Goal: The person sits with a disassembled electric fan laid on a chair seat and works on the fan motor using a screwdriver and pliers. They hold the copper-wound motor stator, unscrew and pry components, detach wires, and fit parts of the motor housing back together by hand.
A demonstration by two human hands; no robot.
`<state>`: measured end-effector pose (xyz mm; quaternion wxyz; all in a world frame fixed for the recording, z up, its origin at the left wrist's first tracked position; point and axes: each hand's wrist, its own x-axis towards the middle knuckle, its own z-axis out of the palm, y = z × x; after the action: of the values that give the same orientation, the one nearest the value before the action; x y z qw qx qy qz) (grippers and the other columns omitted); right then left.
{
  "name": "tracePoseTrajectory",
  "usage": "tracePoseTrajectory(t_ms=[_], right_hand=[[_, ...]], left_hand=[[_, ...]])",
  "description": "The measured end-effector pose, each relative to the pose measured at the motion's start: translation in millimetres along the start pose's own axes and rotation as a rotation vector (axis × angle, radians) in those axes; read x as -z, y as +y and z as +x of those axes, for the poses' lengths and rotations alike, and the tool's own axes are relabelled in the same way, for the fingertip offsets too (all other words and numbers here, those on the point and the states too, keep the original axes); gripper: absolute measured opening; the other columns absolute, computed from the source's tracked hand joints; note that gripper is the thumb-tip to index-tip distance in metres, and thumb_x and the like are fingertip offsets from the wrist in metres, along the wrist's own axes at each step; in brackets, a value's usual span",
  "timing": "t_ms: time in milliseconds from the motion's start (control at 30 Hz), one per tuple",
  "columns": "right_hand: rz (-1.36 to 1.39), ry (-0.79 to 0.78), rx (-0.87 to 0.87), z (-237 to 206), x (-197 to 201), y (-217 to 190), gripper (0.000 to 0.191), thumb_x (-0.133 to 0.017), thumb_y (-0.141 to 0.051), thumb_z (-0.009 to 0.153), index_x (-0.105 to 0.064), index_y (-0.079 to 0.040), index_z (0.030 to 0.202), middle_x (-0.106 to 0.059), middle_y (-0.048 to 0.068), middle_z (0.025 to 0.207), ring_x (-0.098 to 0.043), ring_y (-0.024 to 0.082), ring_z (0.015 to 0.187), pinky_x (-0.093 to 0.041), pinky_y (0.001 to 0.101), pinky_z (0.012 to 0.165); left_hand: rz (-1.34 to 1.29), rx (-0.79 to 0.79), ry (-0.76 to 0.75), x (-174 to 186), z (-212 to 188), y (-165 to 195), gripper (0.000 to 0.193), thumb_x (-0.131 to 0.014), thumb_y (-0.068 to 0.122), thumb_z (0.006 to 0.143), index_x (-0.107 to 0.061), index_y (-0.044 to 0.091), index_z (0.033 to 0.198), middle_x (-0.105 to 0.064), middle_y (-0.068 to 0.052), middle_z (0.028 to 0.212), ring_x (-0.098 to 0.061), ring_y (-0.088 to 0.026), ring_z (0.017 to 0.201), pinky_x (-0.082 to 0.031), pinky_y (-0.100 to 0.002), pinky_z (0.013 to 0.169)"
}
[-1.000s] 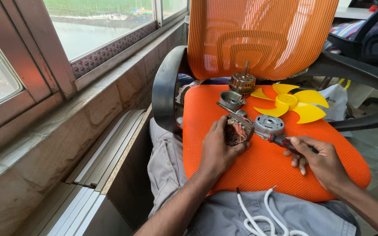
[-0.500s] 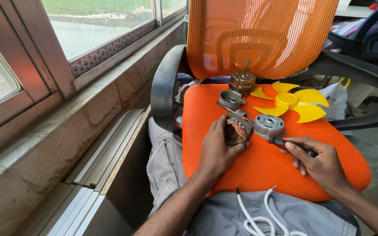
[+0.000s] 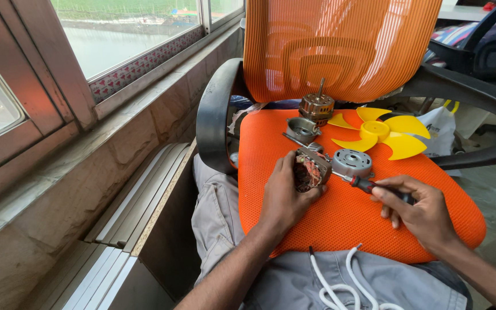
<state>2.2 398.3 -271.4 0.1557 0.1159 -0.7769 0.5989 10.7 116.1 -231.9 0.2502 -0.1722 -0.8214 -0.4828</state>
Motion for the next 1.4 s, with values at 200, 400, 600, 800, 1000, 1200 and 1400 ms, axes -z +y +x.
tracePoseTrajectory(t_ms=[200, 400, 600, 800, 1000, 1200, 1400], right_hand=[[-0.163, -0.021, -0.075, -4, 5, 9, 0.033, -0.076, -0.015, 0.097, -0.075, -0.006, 0.129, -0.062, 0.015, 0.073, -0.052, 0.014, 0.053, -0.04, 0.0252, 0.044], [-0.16, -0.071, 0.205, -15, 18, 7, 0.046, -0.081, -0.009, 0.075, -0.063, -0.004, 0.117, -0.069, 0.002, 0.096, -0.064, 0.003, 0.073, -0.053, 0.0175, 0.061], [-0.002, -0.038, -0.039, -26, 33, 7, 0.036, -0.075, -0.006, 0.086, -0.072, 0.002, 0.121, -0.066, 0.013, 0.077, -0.057, 0.012, 0.057, -0.048, 0.0247, 0.048], [0.053, -0.04, -0.007, -28, 53, 12, 0.032, -0.067, -0.015, 0.091, -0.069, 0.004, 0.117, -0.074, 0.008, 0.083, -0.062, 0.009, 0.059, -0.05, 0.0235, 0.046], [-0.059, -0.081, -0.006, -41, 68, 27, 0.035, -0.072, -0.013, 0.098, -0.074, 0.006, 0.128, -0.065, 0.021, 0.077, -0.056, 0.014, 0.055, -0.046, 0.0257, 0.045], [-0.025, -0.091, -0.11, -55, 86, 16, 0.039, -0.068, -0.016, 0.091, -0.071, 0.003, 0.125, -0.08, 0.013, 0.094, -0.058, 0.011, 0.056, -0.047, 0.025, 0.042], [-0.013, -0.089, -0.145, -35, 116, 17, 0.041, -0.07, -0.015, 0.09, -0.071, 0.005, 0.126, -0.08, 0.014, 0.096, -0.058, 0.011, 0.056, -0.047, 0.025, 0.041]], left_hand=[[-0.016, 0.011, 0.003, -10, -4, -4, 0.085, -0.088, 0.027, 0.072, -0.047, -0.001, 0.14, -0.06, -0.02, 0.13, -0.063, -0.036, 0.119, -0.051, -0.042, 0.1], [-0.033, 0.04, -0.003, -27, -12, 4, 0.085, -0.087, 0.027, 0.071, -0.047, -0.001, 0.14, -0.06, -0.02, 0.129, -0.064, -0.034, 0.117, -0.051, -0.041, 0.1], [-0.03, -0.018, 0.018, -36, -24, 15, 0.086, -0.088, 0.027, 0.072, -0.046, -0.004, 0.141, -0.059, -0.022, 0.132, -0.061, -0.036, 0.121, -0.049, -0.042, 0.103], [-0.041, 0.007, 0.028, -47, -32, 33, 0.086, -0.087, 0.027, 0.072, -0.046, -0.004, 0.142, -0.06, -0.022, 0.131, -0.062, -0.036, 0.12, -0.05, -0.042, 0.101], [-0.011, -0.009, 0.06, -63, -52, 34, 0.093, -0.087, 0.029, 0.074, -0.041, -0.008, 0.145, -0.059, -0.024, 0.134, -0.061, -0.037, 0.122, -0.049, -0.042, 0.103], [-0.007, 0.022, 0.058, -68, -72, 55, 0.094, -0.089, 0.031, 0.07, -0.045, -0.009, 0.143, -0.061, -0.025, 0.134, -0.061, -0.037, 0.123, -0.048, -0.041, 0.104], [-0.069, 0.107, 0.005, -88, -52, 74, 0.091, -0.086, 0.034, 0.067, -0.05, -0.005, 0.142, -0.066, -0.021, 0.13, -0.067, -0.033, 0.12, -0.052, -0.039, 0.101]])
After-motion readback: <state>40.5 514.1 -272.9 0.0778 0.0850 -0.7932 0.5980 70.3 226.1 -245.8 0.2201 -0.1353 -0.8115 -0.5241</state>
